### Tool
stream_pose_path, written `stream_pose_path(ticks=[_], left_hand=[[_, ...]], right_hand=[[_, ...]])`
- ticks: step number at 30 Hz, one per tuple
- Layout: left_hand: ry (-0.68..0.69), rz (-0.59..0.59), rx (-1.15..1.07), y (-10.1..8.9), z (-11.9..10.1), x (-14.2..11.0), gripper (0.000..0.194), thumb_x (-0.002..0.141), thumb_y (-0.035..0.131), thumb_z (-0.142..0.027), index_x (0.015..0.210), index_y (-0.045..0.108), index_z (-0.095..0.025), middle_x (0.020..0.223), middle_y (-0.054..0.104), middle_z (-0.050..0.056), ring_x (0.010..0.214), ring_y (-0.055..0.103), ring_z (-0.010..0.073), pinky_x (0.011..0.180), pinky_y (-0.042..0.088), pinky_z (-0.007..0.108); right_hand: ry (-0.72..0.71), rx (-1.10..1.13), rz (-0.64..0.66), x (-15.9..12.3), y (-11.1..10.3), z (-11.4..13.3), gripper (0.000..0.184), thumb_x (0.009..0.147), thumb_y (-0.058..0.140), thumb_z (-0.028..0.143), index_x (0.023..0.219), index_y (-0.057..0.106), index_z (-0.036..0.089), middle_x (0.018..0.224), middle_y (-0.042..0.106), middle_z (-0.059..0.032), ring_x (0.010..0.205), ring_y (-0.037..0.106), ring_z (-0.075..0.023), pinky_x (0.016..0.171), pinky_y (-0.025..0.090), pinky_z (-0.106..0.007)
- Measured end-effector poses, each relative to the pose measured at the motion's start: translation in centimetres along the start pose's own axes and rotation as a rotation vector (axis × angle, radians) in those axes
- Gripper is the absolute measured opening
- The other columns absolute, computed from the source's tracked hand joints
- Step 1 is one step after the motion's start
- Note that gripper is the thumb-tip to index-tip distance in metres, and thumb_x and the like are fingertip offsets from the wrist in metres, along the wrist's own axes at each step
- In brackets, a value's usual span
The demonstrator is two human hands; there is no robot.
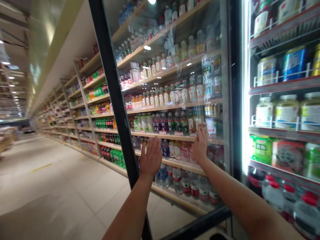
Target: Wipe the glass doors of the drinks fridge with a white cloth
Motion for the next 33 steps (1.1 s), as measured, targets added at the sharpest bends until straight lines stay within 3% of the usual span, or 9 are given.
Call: stream_pose_path(ticks=[5, 9, 12, 15, 21, 25, 28, 30, 33], left_hand=[[0.022, -0.023, 0.009, -0.1, -0.1, 0.0, 0.068, 0.107, 0.047, -0.021, 0.165, 0.013, -0.013, 0.163, 0.031, 0.012, 0.157, 0.010, 0.0259, 0.132, 0.001, 0.049], [0.035, -0.018, 0.018, -0.2, -0.2, 0.1, 0.066, 0.107, 0.043, -0.021, 0.165, 0.014, -0.009, 0.164, 0.029, 0.013, 0.157, 0.006, 0.0251, 0.132, 0.000, 0.049], [0.038, -0.008, 0.020, -0.4, -0.2, 0.2, 0.068, 0.107, 0.045, -0.021, 0.165, 0.012, -0.010, 0.164, 0.028, 0.013, 0.157, 0.006, 0.0247, 0.132, 0.001, 0.048], [0.030, -0.021, 0.034, -0.5, -0.3, 0.3, 0.073, 0.106, 0.051, -0.023, 0.166, 0.010, -0.014, 0.163, 0.031, 0.012, 0.157, 0.008, 0.0242, 0.132, 0.002, 0.047], [0.023, -0.031, 0.057, -0.1, -0.1, 0.2, 0.074, 0.106, 0.051, -0.024, 0.166, 0.008, -0.016, 0.163, 0.032, 0.012, 0.157, 0.011, 0.0243, 0.132, 0.003, 0.047], [0.026, -0.031, 0.065, -0.1, 0.0, 0.3, 0.074, 0.107, 0.050, -0.025, 0.166, 0.007, -0.016, 0.162, 0.033, 0.012, 0.157, 0.013, 0.0264, 0.132, 0.005, 0.049], [0.034, -0.046, 0.078, -0.2, 0.0, 0.3, 0.073, 0.107, 0.049, -0.025, 0.166, 0.007, -0.014, 0.162, 0.034, 0.012, 0.157, 0.011, 0.0254, 0.132, 0.005, 0.048], [0.037, -0.049, 0.089, -0.3, -0.2, 0.4, 0.073, 0.107, 0.049, -0.025, 0.166, 0.007, -0.014, 0.162, 0.034, 0.012, 0.157, 0.010, 0.0251, 0.132, 0.005, 0.048], [0.037, -0.048, 0.099, -0.4, -0.3, 0.3, 0.074, 0.107, 0.049, -0.025, 0.166, 0.006, -0.014, 0.162, 0.034, 0.012, 0.157, 0.010, 0.0254, 0.132, 0.005, 0.048]], right_hand=[[-0.359, 0.110, 0.164, -1.9, 2.8, 9.1, 0.070, 0.096, 0.031, 0.003, 0.162, 0.033, 0.025, 0.157, 0.047, -0.0091, 0.156, 0.028, -0.0241, 0.125, 0.035, -0.057], [-0.585, 0.139, 0.337, -6.8, 3.7, 10.9, 0.063, 0.098, 0.038, 0.005, 0.158, 0.042, 0.023, 0.150, 0.056, -0.0084, 0.153, 0.035, -0.0234, 0.124, 0.040, -0.050], [-0.697, 0.096, 0.446, -10.6, 2.8, 8.4, 0.056, 0.099, 0.040, 0.007, 0.152, 0.051, 0.023, 0.142, 0.063, -0.0079, 0.149, 0.042, -0.0231, 0.120, 0.045, -0.047], [-0.741, 0.075, 0.495, -12.5, 0.7, 4.3, 0.055, 0.099, 0.041, 0.007, 0.148, 0.056, 0.027, 0.136, 0.068, -0.0044, 0.143, 0.049, -0.0209, 0.118, 0.048, -0.043], [-0.658, -0.101, 0.458, -10.8, -3.7, -5.3, 0.065, 0.093, 0.036, 0.001, 0.150, 0.055, 0.026, 0.141, 0.065, -0.0068, 0.148, 0.043, -0.0231, 0.120, 0.044, -0.047], [-0.539, -0.233, 0.378, -9.0, -6.0, -10.8, 0.072, 0.092, 0.034, 0.000, 0.159, 0.040, 0.025, 0.155, 0.051, -0.0094, 0.155, 0.032, -0.0252, 0.123, 0.040, -0.052], [-0.366, -0.280, 0.297, -7.6, -7.2, -13.7, 0.079, 0.091, 0.033, -0.001, 0.166, 0.021, 0.022, 0.165, 0.036, -0.0116, 0.157, 0.025, -0.0258, 0.125, 0.036, -0.054], [-0.208, -0.276, 0.232, -6.4, -7.6, -14.8, 0.079, 0.091, 0.034, 0.002, 0.167, 0.014, 0.017, 0.168, 0.026, -0.0146, 0.158, 0.021, -0.0270, 0.126, 0.033, -0.056], [-0.008, -0.195, 0.108, -4.4, -7.2, -14.6, 0.070, 0.096, 0.034, 0.010, 0.165, 0.019, 0.009, 0.166, 0.028, -0.0199, 0.158, 0.021, -0.0283, 0.127, 0.030, -0.059]])
Point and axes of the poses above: each hand's wrist, its own x-axis towards the middle knuckle, its own y-axis out of the palm, z = x × y, the point moved 5 cm from there along x, towards the middle knuckle
